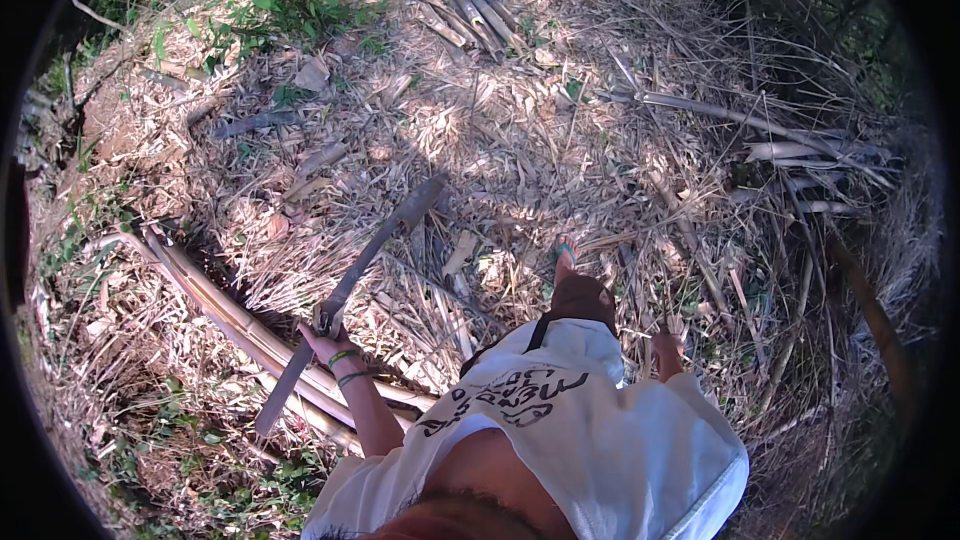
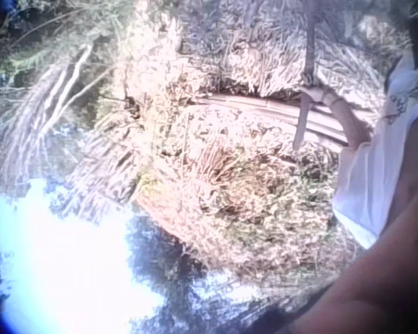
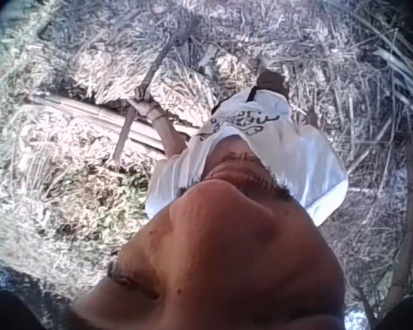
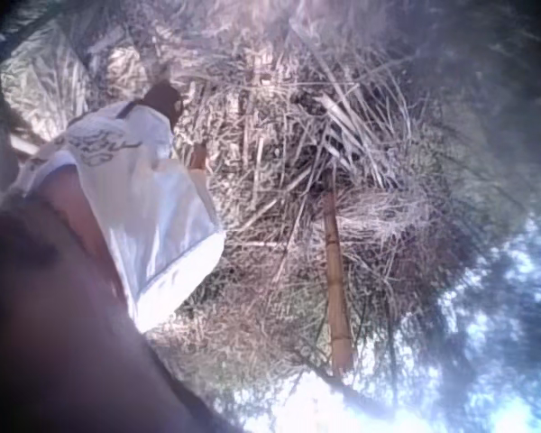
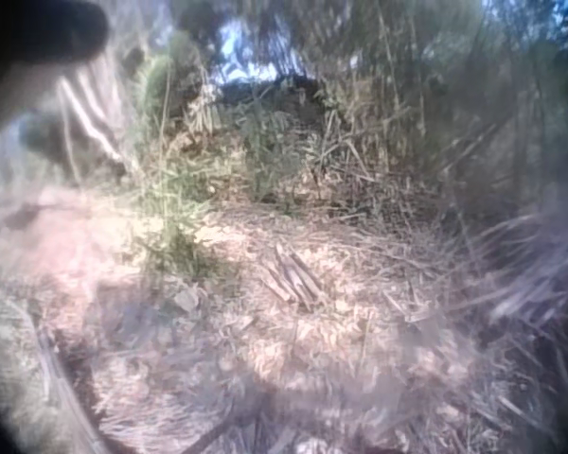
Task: The person picks up a piece of bamboo from the ground, holds it by hand, and splits it lengthwise using a large knife.
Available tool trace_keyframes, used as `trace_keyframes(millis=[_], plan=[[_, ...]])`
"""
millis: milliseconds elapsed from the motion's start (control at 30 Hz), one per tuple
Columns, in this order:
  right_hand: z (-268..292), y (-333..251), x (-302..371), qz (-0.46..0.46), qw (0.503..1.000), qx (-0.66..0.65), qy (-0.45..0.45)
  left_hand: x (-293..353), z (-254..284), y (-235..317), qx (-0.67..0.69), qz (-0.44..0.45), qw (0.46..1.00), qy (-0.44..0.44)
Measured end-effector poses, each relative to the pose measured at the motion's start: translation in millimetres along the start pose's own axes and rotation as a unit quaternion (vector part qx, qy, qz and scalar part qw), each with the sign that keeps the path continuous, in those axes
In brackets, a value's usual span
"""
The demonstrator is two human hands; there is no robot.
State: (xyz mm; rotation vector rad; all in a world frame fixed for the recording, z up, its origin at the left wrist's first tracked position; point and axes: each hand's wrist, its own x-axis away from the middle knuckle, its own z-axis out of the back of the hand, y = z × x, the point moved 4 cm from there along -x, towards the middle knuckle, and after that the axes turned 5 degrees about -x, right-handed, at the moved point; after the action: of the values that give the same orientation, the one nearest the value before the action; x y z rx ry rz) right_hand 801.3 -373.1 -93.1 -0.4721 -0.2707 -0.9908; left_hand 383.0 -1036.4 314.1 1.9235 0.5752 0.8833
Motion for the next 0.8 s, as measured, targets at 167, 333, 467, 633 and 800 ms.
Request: trace_keyframes(millis=[167, 333, 467, 633, 800], plan=[[159.3, -287.8, -105.9, -0.083, 0.97, -0.203, -0.107, 12.3, -118.0, -6.9, -0.059, -0.03, 0.993, 0.1], [222.1, -410.3, -204.6, 0.024, 0.964, -0.24, -0.115, -31.7, -184.4, -57.8, 0.024, 0.021, 0.997, 0.074], [212.6, -430.3, -263.6, 0.059, 0.936, -0.341, -0.063, -71.1, -271.3, -106.7, 0.064, 0.058, 0.994, 0.068], [241.9, -471.9, -274.6, -0.044, 0.931, -0.336, -0.138, -138.6, -391.8, -179.1, 0.083, 0.063, 0.994, 0.028], [245.3, -507.6, -329.6, -0.19, 0.928, -0.31, -0.087, -226.9, -537.4, -285.7, 0.083, 0.129, 0.986, 0.073]])
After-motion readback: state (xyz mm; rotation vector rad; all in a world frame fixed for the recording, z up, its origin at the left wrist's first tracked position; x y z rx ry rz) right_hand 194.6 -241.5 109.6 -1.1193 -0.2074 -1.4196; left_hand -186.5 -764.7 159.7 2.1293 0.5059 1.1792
